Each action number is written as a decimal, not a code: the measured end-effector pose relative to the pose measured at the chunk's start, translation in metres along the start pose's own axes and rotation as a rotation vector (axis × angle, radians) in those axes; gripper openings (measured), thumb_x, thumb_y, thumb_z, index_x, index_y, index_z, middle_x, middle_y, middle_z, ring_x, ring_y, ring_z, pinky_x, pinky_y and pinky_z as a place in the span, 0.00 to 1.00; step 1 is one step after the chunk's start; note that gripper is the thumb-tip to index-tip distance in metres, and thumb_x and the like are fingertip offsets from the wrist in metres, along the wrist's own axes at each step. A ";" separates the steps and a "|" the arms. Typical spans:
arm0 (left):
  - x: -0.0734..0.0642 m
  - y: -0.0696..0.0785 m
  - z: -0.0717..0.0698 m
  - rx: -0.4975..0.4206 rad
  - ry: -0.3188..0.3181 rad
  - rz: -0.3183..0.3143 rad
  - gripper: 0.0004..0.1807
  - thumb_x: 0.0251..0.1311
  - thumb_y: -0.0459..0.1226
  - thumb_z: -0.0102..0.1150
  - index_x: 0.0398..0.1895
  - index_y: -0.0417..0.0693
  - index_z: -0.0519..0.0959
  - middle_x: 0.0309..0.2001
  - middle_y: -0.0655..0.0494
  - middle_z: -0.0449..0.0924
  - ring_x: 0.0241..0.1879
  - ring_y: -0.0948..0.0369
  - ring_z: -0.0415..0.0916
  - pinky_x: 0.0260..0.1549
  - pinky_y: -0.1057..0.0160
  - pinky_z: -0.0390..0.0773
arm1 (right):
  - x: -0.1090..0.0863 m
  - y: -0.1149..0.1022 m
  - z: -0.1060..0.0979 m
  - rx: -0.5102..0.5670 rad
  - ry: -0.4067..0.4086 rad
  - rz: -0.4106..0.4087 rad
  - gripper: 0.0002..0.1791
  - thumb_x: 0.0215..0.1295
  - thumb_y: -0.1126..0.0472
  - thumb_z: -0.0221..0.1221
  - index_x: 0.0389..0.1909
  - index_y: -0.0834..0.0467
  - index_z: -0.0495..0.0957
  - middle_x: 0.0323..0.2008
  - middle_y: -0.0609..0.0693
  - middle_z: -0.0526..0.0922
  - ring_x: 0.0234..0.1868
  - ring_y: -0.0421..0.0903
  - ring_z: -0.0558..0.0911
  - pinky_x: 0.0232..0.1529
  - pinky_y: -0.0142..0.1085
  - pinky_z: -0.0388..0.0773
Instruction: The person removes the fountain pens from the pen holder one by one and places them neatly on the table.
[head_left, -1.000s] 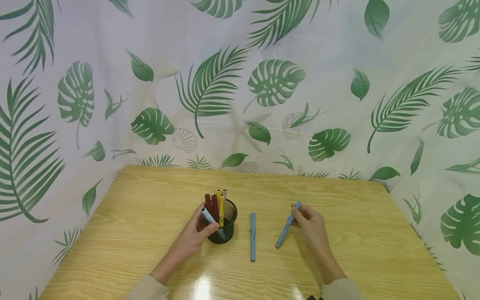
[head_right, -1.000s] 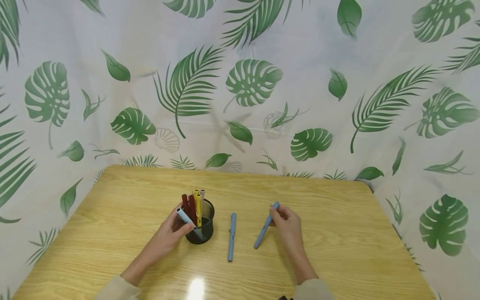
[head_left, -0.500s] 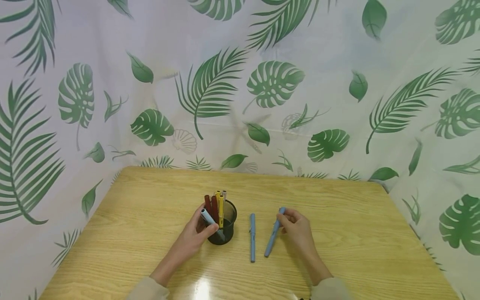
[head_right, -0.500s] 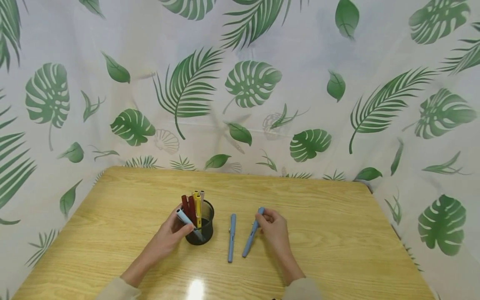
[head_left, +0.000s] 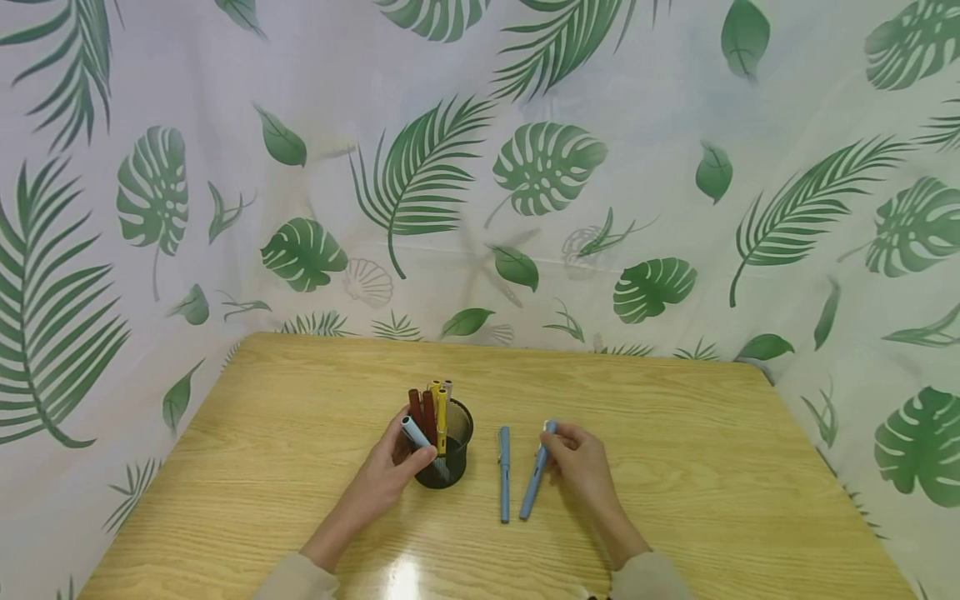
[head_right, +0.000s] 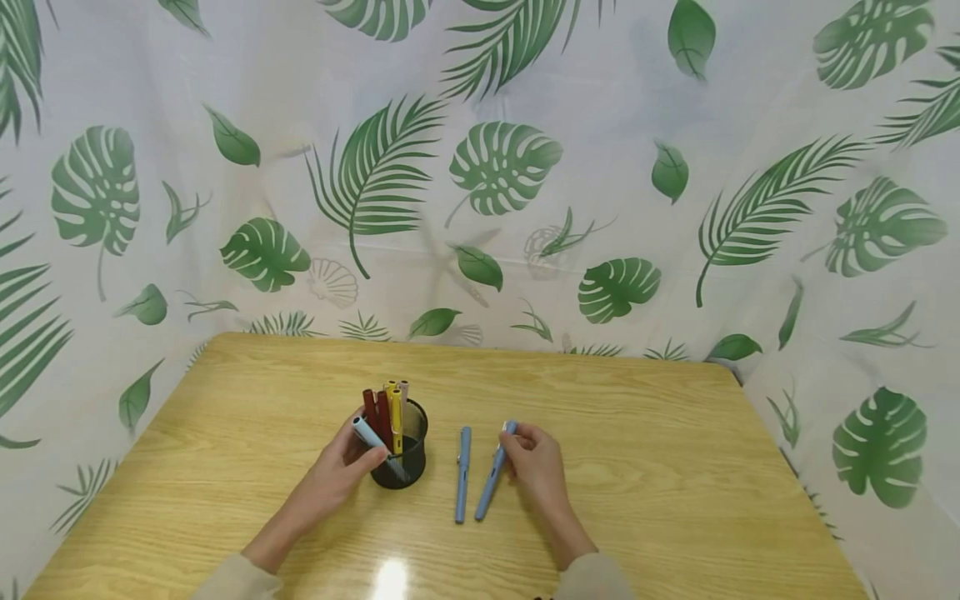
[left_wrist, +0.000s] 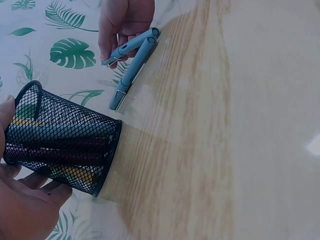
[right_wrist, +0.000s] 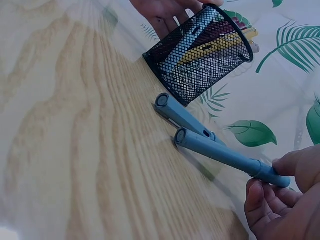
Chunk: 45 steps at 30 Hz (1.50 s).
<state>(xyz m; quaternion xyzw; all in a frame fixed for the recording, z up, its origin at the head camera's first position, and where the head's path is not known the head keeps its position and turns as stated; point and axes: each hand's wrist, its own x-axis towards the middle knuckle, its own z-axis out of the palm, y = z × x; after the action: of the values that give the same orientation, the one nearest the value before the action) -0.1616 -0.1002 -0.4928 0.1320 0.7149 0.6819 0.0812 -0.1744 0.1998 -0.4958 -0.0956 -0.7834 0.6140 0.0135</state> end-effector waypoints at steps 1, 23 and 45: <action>0.000 0.000 0.000 0.000 0.002 -0.002 0.43 0.76 0.37 0.58 0.85 0.47 0.45 0.76 0.37 0.60 0.77 0.45 0.56 0.72 0.45 0.60 | 0.000 0.000 0.001 0.010 -0.004 0.005 0.18 0.74 0.63 0.62 0.57 0.73 0.78 0.30 0.53 0.83 0.27 0.43 0.78 0.24 0.31 0.77; 0.001 -0.002 0.002 0.012 -0.005 0.009 0.43 0.76 0.38 0.58 0.85 0.48 0.46 0.75 0.36 0.62 0.76 0.44 0.57 0.72 0.44 0.61 | 0.002 -0.007 0.014 -0.175 0.026 0.005 0.17 0.71 0.67 0.62 0.52 0.77 0.79 0.33 0.58 0.87 0.28 0.42 0.83 0.29 0.32 0.83; 0.000 -0.003 0.000 0.030 0.009 0.006 0.43 0.76 0.38 0.57 0.85 0.47 0.45 0.75 0.35 0.60 0.76 0.43 0.56 0.72 0.42 0.60 | 0.005 -0.006 0.021 -0.310 0.037 -0.029 0.18 0.70 0.64 0.62 0.50 0.77 0.80 0.37 0.61 0.88 0.35 0.49 0.88 0.33 0.36 0.85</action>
<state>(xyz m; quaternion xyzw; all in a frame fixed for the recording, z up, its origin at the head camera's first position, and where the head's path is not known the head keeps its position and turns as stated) -0.1615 -0.1001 -0.4956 0.1324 0.7249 0.6719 0.0739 -0.1829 0.1791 -0.4953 -0.0964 -0.8697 0.4837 0.0220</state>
